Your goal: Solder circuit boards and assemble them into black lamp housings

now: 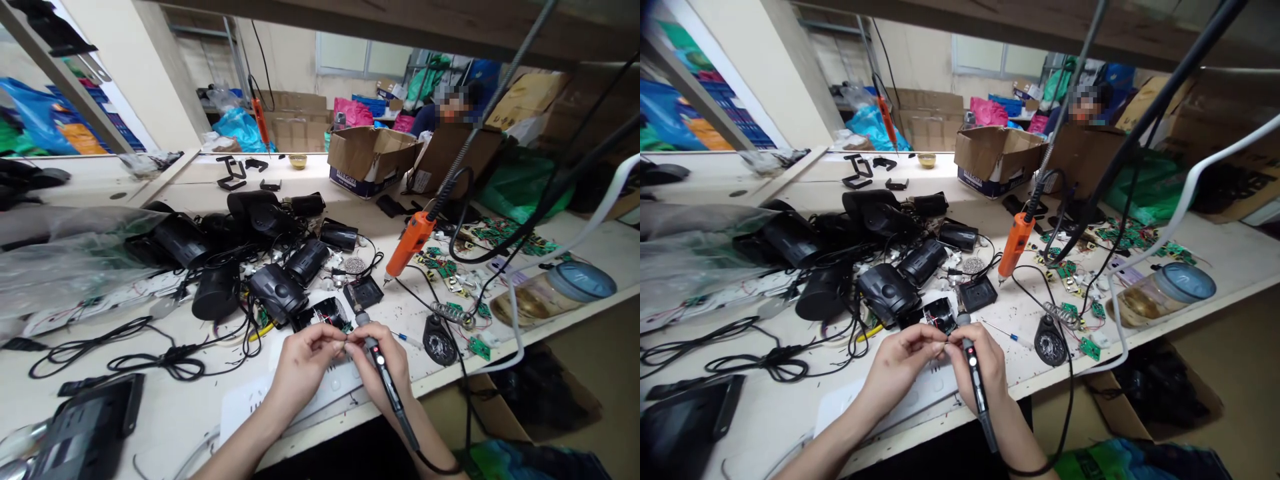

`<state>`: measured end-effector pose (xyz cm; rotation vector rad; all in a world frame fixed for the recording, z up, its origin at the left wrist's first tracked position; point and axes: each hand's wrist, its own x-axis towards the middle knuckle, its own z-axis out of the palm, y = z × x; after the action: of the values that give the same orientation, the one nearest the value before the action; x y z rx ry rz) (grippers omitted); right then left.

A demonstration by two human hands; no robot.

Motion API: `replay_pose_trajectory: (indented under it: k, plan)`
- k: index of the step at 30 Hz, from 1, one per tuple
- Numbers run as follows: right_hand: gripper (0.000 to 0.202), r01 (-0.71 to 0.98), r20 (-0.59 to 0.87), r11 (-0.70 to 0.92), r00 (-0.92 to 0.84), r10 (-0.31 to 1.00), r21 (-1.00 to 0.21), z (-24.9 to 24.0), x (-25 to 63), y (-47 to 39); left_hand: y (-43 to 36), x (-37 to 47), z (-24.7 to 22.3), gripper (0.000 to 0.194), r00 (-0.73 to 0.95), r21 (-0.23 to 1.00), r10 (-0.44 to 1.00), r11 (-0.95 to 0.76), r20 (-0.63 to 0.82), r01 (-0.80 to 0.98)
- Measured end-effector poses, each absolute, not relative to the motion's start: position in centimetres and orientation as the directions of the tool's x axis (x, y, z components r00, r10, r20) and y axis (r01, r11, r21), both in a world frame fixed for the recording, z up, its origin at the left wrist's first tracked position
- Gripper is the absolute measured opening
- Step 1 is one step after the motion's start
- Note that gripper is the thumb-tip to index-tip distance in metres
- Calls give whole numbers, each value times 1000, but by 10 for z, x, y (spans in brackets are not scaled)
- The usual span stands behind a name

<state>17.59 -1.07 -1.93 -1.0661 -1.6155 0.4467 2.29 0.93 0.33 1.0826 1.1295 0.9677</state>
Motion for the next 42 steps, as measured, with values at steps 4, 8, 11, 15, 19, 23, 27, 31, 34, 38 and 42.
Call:
replay_pose_trajectory:
  k: [4,8,11,15,19,23,27,31,34,38,42]
  plan:
    - [18,416,567,519,-10,823,-747,-17,175,-11,8,18,4,12,214,992,972,80,-99,95]
    - [17,418,543,484,27,839,-769,-15,174,-13,7,10,4,20,376,854,906,-346,196,389]
    - [17,427,580,517,21,814,-742,-15,173,-13,7,7,1,21,467,737,833,-510,296,444]
    - [24,483,669,586,0,743,-651,-21,176,-16,11,9,1,18,444,721,824,-541,352,433]
    - [26,684,770,572,-24,638,-452,-37,199,-34,19,13,5,20,359,732,874,-476,328,488]
    - [28,857,836,422,20,548,-297,-54,240,-68,26,22,6,22,355,729,890,-442,286,522]
    - [32,975,869,146,78,488,-169,-68,282,-88,30,34,5,25,339,799,918,-358,207,482]
    - [27,995,821,21,70,566,-99,-80,304,-81,33,40,4,26,330,826,936,-283,126,488]
    - [27,996,770,-17,80,633,-89,-83,308,-71,31,37,3,28,342,787,934,-289,106,545]
    - [35,992,724,-49,119,679,-118,-82,309,-62,24,31,1,31,358,737,925,-328,125,591]
    - [36,984,698,-42,151,700,-171,-77,309,-57,20,24,-3,29,362,722,924,-331,119,607]
